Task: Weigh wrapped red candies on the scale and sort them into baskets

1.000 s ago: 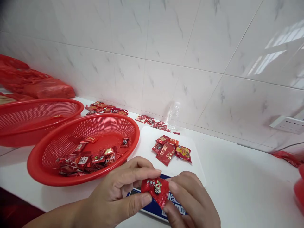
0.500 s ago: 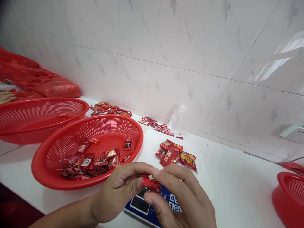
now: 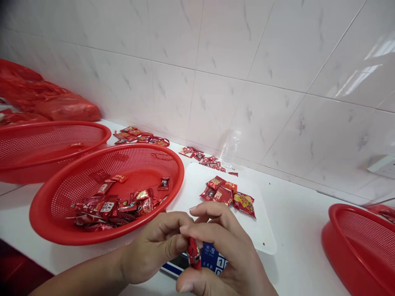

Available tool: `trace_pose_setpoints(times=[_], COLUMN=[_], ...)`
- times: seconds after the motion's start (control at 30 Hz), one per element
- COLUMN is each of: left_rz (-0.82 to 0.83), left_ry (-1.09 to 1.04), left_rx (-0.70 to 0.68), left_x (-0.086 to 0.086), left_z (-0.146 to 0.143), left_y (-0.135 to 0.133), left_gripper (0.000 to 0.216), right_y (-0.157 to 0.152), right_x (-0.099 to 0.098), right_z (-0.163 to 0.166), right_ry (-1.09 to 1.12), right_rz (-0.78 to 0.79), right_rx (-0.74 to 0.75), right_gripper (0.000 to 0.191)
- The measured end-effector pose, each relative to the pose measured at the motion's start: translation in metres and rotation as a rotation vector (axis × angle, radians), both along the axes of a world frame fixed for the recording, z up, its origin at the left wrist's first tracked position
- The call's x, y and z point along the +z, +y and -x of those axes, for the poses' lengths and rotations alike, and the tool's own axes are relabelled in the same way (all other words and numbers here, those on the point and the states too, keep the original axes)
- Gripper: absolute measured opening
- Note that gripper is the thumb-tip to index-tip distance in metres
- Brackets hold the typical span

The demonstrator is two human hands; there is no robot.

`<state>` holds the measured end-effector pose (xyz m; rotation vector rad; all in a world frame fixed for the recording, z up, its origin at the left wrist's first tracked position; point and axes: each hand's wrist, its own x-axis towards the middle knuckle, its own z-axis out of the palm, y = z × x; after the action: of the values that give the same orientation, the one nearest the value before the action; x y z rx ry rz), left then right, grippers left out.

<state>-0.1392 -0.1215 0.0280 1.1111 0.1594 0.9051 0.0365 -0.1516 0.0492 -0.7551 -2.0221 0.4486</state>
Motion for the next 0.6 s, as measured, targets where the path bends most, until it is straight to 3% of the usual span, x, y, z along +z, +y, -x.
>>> trace_pose_setpoints(times=[0.13, 0.33, 0.6], left_rz=[0.101, 0.241, 0.286], left_ry=[-0.055, -0.147, -0.120], left_rx=[-0.049, -0.130, -0.156], left_x=[-0.005, -0.011, -0.013], left_z=[-0.003, -0.007, -0.008], left_y=[0.002, 0.004, 0.005], left_gripper=[0.028, 0.027, 0.034], right_y=[0.001, 0.002, 0.005], right_x=[0.000, 0.003, 0.005], right_z=[0.002, 0.008, 0.010], right_ry=[0.031, -0.002, 0.029], right_rz=[-0.089, -0.145, -0.225], right_rx=[-0.075, -0.111, -0.165], right_gripper=[0.027, 0.034, 0.031])
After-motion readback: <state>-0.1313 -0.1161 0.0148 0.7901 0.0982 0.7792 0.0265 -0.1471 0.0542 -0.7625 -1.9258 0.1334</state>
